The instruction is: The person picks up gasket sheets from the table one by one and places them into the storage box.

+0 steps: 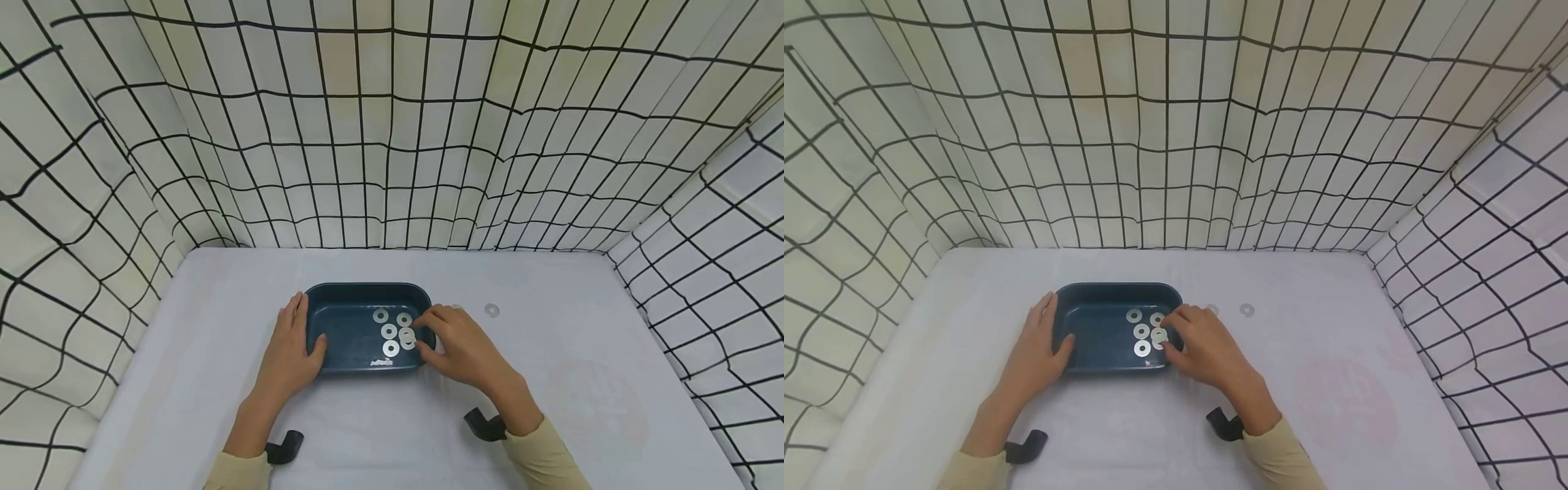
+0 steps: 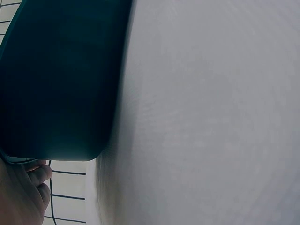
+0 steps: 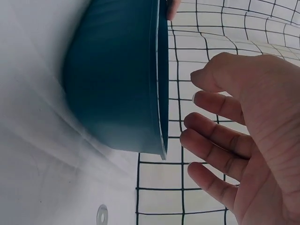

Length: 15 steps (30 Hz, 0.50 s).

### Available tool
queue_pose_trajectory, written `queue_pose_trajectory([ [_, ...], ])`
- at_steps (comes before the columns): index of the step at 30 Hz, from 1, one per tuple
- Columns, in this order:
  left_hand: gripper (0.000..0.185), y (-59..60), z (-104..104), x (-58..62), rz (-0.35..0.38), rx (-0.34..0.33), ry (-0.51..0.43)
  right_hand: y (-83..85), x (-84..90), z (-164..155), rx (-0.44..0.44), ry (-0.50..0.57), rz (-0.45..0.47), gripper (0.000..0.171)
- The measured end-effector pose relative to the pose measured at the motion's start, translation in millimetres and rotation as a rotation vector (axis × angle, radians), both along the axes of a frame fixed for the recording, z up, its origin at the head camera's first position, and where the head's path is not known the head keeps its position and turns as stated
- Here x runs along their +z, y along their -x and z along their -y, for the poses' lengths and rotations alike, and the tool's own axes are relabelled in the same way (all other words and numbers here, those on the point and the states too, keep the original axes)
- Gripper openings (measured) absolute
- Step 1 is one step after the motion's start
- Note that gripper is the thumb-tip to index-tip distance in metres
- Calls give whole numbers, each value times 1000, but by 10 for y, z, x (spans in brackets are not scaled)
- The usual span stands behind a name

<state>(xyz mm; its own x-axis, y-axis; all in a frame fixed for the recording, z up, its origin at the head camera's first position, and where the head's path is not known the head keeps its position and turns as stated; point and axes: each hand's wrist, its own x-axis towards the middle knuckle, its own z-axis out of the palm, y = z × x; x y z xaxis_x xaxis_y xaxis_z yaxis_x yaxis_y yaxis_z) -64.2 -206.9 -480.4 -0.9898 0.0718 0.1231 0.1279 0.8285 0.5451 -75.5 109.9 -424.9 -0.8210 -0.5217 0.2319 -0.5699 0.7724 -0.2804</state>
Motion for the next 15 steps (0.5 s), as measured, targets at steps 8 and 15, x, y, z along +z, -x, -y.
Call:
queue_pose_trajectory([
  [8, 83, -3, -2, -11, -3, -3, -1, 47, -10, -98, -52, 54, 3, 27],
  [15, 83, -10, 14, -19, -11, 2, -4, 120, -26, -155, -95, 104, 17, 26],
])
